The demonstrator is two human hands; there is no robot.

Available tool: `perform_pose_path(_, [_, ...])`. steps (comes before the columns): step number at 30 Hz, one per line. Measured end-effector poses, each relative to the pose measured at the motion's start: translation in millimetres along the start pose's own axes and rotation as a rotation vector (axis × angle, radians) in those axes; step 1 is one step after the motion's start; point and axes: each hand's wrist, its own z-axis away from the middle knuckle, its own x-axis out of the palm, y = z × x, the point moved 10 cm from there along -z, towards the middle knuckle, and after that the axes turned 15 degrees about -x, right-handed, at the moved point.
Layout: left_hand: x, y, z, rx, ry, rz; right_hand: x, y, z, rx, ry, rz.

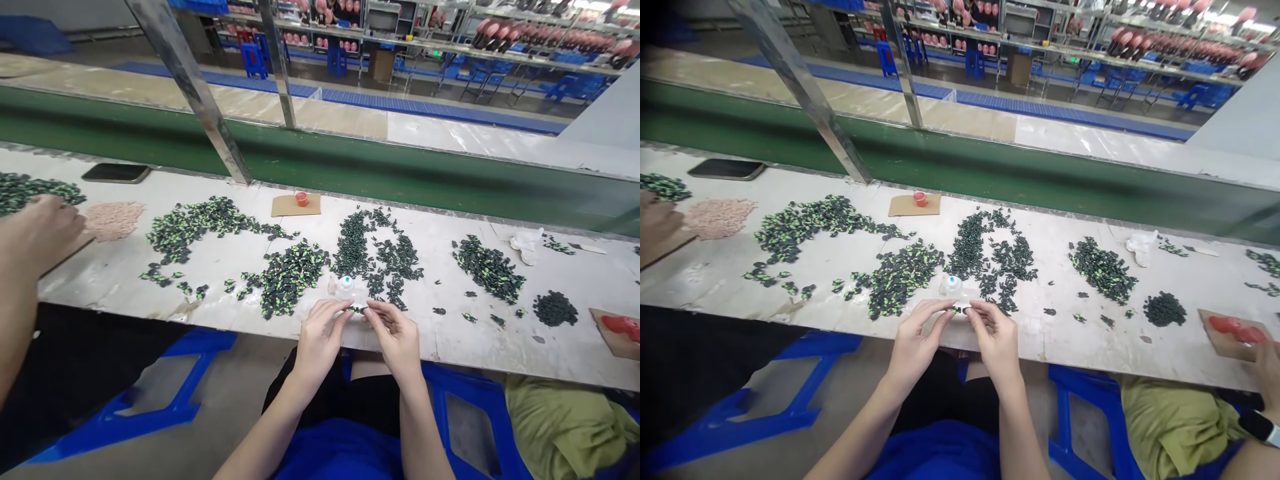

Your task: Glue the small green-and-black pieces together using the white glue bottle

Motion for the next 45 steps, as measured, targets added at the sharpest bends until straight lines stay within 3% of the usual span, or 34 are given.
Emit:
perform_pose_path(10, [2.0,1.8,2.6,0.054,0.001,-0.012,8.1,7.6,1.7,0.045,-0.02,-0.04])
perform_pose_path(18, [4.7,-15.8,0.6,-0.172,-0.023,0.06,10.0,-7.9,0.0,-0.154,-0.014,-0.044])
perform_pose_path(27, [1.2,-0.6,1.1,-0.102,-0.069,0.084,5.9,-14.4,-4.9,-0.259,0.006,0.018])
perform_pose_path(34, [1.4,-5.5,-2.3,-0.116,-0.06,0.062,8.3,-24.0,-5.4,-0.336,-0.013,0.08])
perform_pose_path(39, [-0.3,-3.6,-5.0,-0.109,-0.053,0.05,11.4,-17.9,-3.4,-0.266,-0.078,0.102])
perform_pose_path(45, [-2.6,7.1,-1.9,-0.04,-0.037,0.026,10.5,-0.9,2.0,-0.119,-0.021,0.001])
